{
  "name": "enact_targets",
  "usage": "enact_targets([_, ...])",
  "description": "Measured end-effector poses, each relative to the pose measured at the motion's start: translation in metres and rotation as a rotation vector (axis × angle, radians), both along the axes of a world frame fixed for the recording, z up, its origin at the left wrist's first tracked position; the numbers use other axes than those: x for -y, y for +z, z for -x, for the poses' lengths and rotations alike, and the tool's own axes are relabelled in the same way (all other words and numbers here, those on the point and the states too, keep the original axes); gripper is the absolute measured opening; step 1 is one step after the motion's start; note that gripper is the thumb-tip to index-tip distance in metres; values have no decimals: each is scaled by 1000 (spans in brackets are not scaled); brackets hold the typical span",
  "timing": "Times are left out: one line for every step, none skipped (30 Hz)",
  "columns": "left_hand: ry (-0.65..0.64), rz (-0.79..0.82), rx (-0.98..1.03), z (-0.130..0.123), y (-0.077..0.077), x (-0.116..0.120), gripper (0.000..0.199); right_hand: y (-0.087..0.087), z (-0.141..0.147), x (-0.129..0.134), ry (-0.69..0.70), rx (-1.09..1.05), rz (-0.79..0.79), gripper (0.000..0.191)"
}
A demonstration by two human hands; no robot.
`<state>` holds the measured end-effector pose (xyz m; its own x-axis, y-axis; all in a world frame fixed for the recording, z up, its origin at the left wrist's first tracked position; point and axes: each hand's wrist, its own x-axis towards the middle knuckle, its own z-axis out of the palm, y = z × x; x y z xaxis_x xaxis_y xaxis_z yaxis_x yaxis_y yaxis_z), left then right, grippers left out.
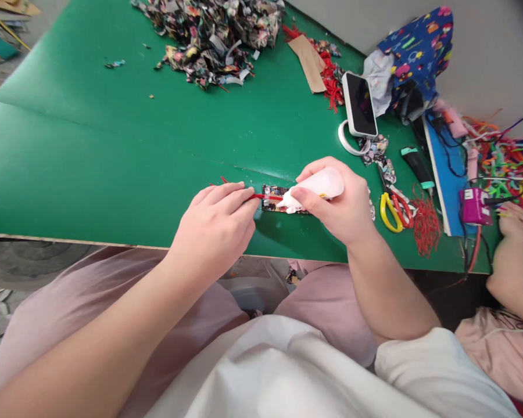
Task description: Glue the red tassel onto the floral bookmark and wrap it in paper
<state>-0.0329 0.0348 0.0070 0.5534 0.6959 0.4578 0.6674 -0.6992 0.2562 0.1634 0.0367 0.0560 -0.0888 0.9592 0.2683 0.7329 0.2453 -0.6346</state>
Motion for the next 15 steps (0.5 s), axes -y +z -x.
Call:
enact_targets([-2,0,1,0,0,0,23,0,1,0,2,-6,-6,36])
enact_targets([-4,0,1,0,0,0,23,1,1,0,5,-11,-8,36])
enact_targets([-4,1,0,0,0,0,23,1,2,0,9,-14,-6,37])
enact_targets([-5,3,-3,0,0,0,23,1,3,0,17,-13,1,37])
enact_targets([-3,5,-6,1,0,0,24,2,3,0,27,-10,11,37])
enact_targets([-1,9,-10,1,1,0,24,2,4,0,37,-4,22,37])
enact_targets([1,13,-13,1,1,0,24,3,5,1,42,2,30,37])
enact_targets([2,16,-15,1,1,0,24,3,5,1,42,7,33,37])
enact_targets([4,17,-14,1,1,0,24,4,5,1,35,11,31,36])
enact_targets([4,17,-12,1,1,0,24,4,4,1,23,13,26,36])
enact_targets([5,17,-9,1,1,0,24,4,3,2,9,13,21,36])
enact_targets([3,17,-7,1,1,0,24,4,1,2,-6,13,16,36])
enact_targets([2,18,-5,1,1,1,24,4,-2,3,-18,11,12,35])
enact_targets([-1,20,-4,1,1,1,24,4,-5,3,-27,9,8,34])
enact_targets([-4,23,-4,1,1,1,24,4,-8,4,-36,7,4,34])
